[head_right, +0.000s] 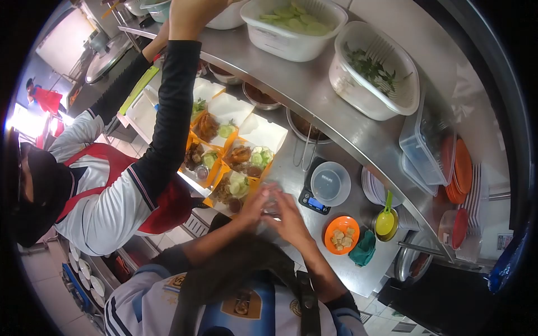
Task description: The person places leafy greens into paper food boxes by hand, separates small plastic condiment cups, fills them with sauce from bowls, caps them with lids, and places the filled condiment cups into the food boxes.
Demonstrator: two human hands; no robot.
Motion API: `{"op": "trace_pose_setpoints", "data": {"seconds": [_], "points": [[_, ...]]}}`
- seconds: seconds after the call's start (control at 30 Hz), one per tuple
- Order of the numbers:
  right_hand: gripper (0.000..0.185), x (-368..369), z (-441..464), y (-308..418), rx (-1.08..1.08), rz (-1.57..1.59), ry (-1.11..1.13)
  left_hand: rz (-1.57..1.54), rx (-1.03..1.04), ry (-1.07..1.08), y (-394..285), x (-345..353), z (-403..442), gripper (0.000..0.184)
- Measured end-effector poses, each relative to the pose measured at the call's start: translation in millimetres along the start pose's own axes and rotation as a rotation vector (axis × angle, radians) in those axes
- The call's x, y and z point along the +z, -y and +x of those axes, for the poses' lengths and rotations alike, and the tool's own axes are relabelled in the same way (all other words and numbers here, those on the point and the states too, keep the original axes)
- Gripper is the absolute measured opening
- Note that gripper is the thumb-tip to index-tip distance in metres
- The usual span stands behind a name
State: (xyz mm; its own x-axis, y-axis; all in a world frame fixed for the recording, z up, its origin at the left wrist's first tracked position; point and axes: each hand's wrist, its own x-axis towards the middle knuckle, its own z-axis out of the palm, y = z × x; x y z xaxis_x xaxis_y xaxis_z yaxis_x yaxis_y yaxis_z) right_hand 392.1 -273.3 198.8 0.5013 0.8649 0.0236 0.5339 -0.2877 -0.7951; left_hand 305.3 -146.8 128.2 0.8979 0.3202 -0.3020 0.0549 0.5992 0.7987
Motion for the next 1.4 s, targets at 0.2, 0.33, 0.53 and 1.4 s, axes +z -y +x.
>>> {"op": "trace_pose_setpoints", "data": {"seconds": [0.2,0.33,0.53,1.4], "points": [[0.038,-25.6,143.8,2.4,-0.088,-0.022,0.299,-0.328,-0.214,-0.122,-20.9,-66.1,-41.4,0.041],[0.028,-26.8,208.3,13.5,-0.176,-0.091,0.707,0.112,-0.112,-0.112,-37.3,-82.3,-55.2,0.032],[0.033,28.1,189.9,40.5,-0.182,-0.284,0.535,0.056,-0.122,-0.082,-63.8,-95.2,-90.8,0.022],[0.043,61.9,95.1,48.7,0.073,0.446,0.488,-0.459,-0.233,-0.292,-84.2,-90.1,-76.1,0.042]]}}
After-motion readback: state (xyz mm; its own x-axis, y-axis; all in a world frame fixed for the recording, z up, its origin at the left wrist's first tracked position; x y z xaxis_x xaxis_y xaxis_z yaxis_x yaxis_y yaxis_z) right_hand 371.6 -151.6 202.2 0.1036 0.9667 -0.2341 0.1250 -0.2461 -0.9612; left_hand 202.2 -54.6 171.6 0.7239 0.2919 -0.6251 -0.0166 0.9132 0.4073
